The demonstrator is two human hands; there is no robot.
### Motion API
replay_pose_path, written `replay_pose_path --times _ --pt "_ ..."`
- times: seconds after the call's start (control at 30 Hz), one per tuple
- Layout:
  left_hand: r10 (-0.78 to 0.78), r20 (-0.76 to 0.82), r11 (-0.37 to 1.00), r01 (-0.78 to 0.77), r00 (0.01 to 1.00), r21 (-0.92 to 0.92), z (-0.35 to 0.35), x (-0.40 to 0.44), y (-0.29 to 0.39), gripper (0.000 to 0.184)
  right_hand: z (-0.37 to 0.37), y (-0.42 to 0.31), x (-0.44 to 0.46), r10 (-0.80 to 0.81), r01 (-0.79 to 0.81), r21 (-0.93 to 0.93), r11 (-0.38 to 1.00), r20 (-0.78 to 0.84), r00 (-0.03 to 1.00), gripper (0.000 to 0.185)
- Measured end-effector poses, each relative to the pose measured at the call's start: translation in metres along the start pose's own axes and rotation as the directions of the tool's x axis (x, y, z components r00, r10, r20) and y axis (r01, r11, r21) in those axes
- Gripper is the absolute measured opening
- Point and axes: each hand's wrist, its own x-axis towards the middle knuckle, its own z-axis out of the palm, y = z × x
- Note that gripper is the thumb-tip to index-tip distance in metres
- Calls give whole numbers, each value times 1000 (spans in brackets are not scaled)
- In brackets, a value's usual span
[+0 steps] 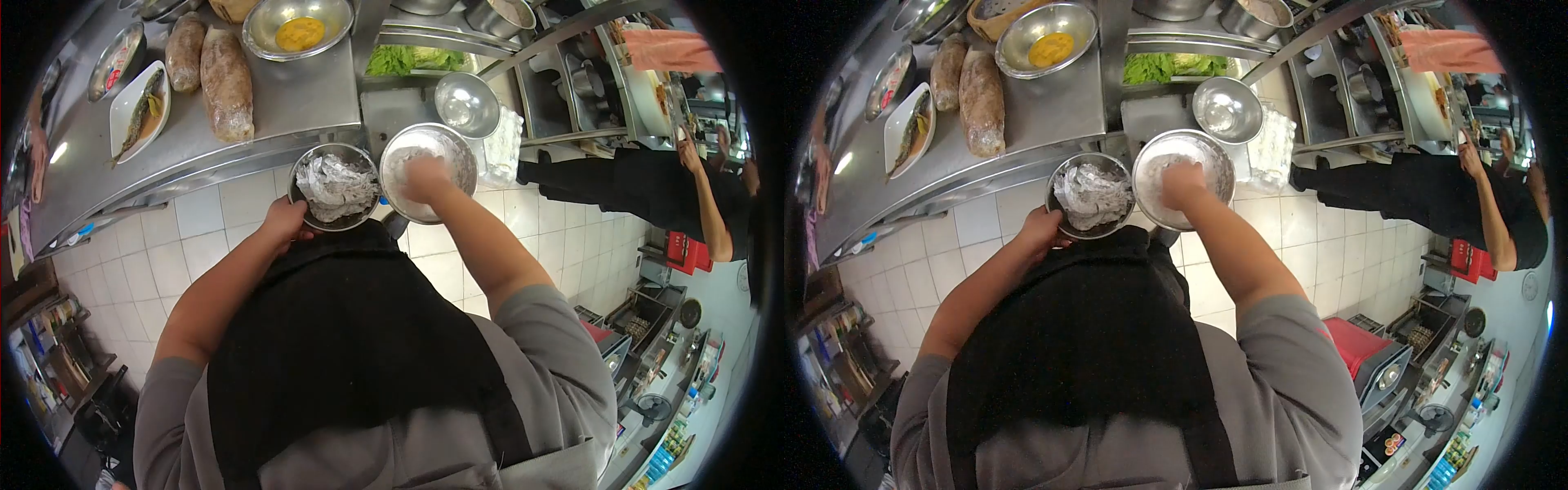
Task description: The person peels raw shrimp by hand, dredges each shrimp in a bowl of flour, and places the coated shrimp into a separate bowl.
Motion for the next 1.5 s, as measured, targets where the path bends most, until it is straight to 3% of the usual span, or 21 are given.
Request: replay_pose_path --times 0.07,0.17,0.27,0.47,0.57,0.67,0.77,1.1,1.2,1.3,1.4,1.5 --pt "-4 -2 1000 4 1000 8 0 -2 3 32 9 -6 2 -26 27 11 1000 -58 998 39" --pt "18 -8 1000 -18 1000 19 -1 -4 4 33 41 16 26 -132 151 351 924 -78 988 42" --pt "12 -5 1000 -12 1000 -14 0 -3 4 32 25 21 17 -147 141 425 894 -18 989 42" --pt "10 -8 1000 -10 1000 18 -1 -3 6 33 17 29 6 -50 131 488 863 -175 983 39" --pt "19 22 1000 -19 1000 -3 -2 2 1 34 5 20 0 36 63 352 934 -269 962 38" --pt "-5 21 1000 5 1000 -15 -1 3 0 34 16 -2 13 21 47 237 970 -277 961 39" --pt "-10 -8 1000 10 1000 -26 1 -3 5 33 10 -18 15 62 5 360 933 -173 983 39" --pt "13 -28 999 -14 1000 -32 4 -9 12 31 8 -14 27 56 13 421 907 -149 987 41" --pt "24 -30 999 -25 999 -28 4 -4 16 31 8 -11 24 85 10 505 863 -166 982 42" --pt "18 -16 999 -19 1000 -39 0 -4 14 32 1 15 18 -6 113 493 863 -213 977 41" --pt "22 1 999 -22 1000 -38 -3 -1 13 31 -8 31 -1 30 112 625 772 -212 977 38" --pt "25 16 999 -25 1000 -25 -6 8 6 30 -4 41 -6 74 97 608 788 -251 965 37"
